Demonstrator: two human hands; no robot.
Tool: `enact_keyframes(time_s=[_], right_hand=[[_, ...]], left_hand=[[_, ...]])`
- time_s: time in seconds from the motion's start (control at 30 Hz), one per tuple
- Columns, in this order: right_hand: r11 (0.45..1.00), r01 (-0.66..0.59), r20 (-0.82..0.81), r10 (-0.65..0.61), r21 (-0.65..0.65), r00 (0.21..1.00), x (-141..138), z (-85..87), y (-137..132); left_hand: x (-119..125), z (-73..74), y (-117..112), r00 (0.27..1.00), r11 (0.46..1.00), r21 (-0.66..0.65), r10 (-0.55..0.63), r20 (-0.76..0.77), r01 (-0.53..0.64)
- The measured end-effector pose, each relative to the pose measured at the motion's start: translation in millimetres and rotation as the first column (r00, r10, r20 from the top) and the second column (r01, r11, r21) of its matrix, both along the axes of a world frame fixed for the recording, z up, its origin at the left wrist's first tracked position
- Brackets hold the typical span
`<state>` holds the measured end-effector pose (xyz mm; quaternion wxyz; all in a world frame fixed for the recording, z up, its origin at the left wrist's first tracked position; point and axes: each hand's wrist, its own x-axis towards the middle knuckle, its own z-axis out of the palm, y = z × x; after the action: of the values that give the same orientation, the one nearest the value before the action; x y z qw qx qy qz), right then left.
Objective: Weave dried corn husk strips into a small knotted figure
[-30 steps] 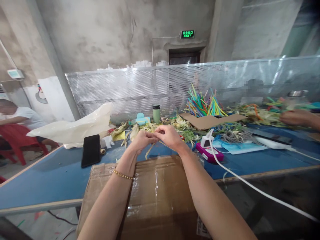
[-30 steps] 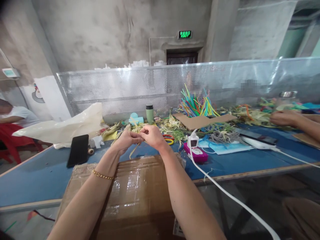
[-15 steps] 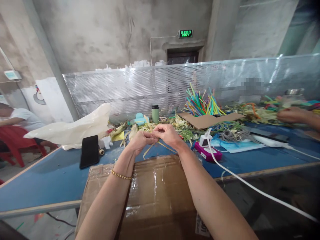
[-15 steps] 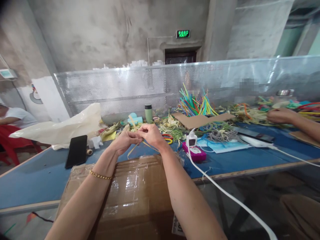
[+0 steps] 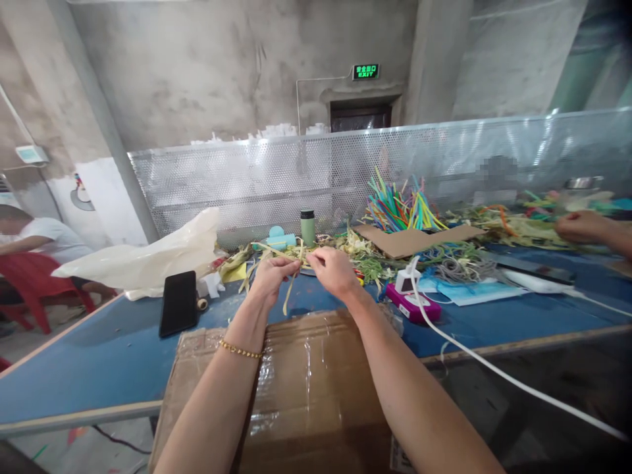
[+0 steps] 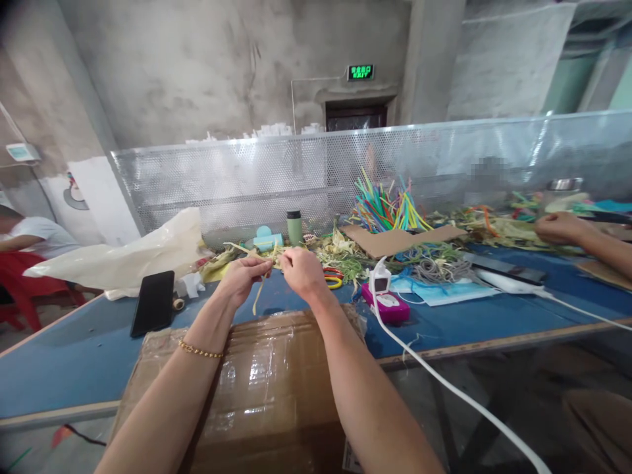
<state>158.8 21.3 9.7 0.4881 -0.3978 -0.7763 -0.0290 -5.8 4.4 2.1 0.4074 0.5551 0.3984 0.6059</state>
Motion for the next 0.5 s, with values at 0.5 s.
enact_keyframes(time_s=[0.5], right_hand=[[0.915, -0.341, -0.243, 0.288, -0.214, 0.926, -4.1, -0.3, 0.3]], left_hand=[[1.4, 0.2, 0.9, 0.945, 0.972, -0.072, -0.196, 0.26, 0.222]])
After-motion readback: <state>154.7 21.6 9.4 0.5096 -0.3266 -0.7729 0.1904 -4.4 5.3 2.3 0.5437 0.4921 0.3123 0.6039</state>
